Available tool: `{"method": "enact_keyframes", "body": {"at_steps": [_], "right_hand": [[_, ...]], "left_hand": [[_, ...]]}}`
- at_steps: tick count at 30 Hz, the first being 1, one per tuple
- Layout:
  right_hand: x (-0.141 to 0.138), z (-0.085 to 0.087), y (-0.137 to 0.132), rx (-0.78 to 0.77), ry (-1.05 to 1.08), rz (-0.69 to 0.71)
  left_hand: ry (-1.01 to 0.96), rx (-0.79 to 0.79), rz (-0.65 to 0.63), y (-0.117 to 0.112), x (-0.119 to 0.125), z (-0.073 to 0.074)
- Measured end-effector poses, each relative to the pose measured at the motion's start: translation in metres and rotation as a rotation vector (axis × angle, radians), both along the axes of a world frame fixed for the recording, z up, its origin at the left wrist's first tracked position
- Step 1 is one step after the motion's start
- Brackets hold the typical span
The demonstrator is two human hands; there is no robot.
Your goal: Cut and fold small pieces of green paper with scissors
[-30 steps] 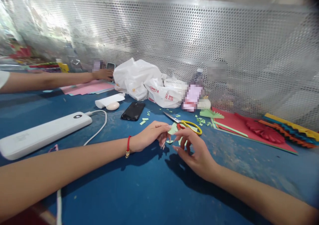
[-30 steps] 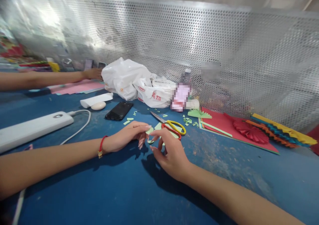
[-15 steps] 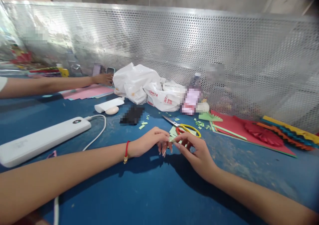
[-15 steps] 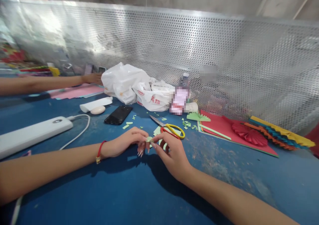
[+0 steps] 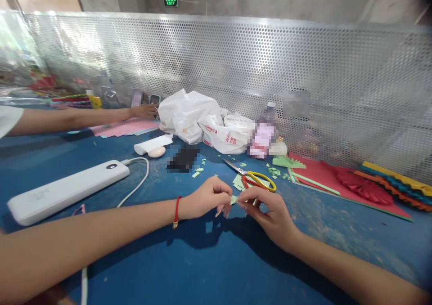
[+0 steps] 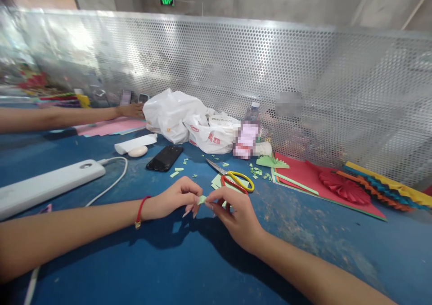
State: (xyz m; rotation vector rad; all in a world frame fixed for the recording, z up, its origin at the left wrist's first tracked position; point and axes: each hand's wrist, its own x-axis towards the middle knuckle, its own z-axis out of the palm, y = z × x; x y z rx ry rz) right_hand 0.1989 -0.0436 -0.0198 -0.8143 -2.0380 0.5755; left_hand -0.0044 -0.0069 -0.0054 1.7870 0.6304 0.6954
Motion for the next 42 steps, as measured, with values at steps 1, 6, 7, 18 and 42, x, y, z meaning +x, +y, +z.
{"method": "enact_keyframes", "body": {"at_steps": [1,6,7,18,42], "right_hand": [[0.0001,0.0,0.0003,-0.009,0.001,0.002],[0.0003,0.0005,0.002,-0.029,0.012,0.07],[0.0003,0.0007,0.0022,-0.033,0.016,0.082],[-0.0012,0.0012,0.004,-0.14,0.053,-0.075],[0.0001,0.0024,0.0042,-0.075,0.125,-0.13]], "left_hand": [[-0.004,-0.003,-0.003,0.0005,0.0,0.0003],[-0.016,-0.109,-0.11,0.0042,-0.0011,-0.002],[-0.028,-0.127,-0.123,0.0048,-0.0015,-0.0024],[-0.124,-0.131,-0.041,0.004,-0.0005,-0.0012],[0.041,0.021,-0.019,0.0043,0.0035,-0.0019]]}}
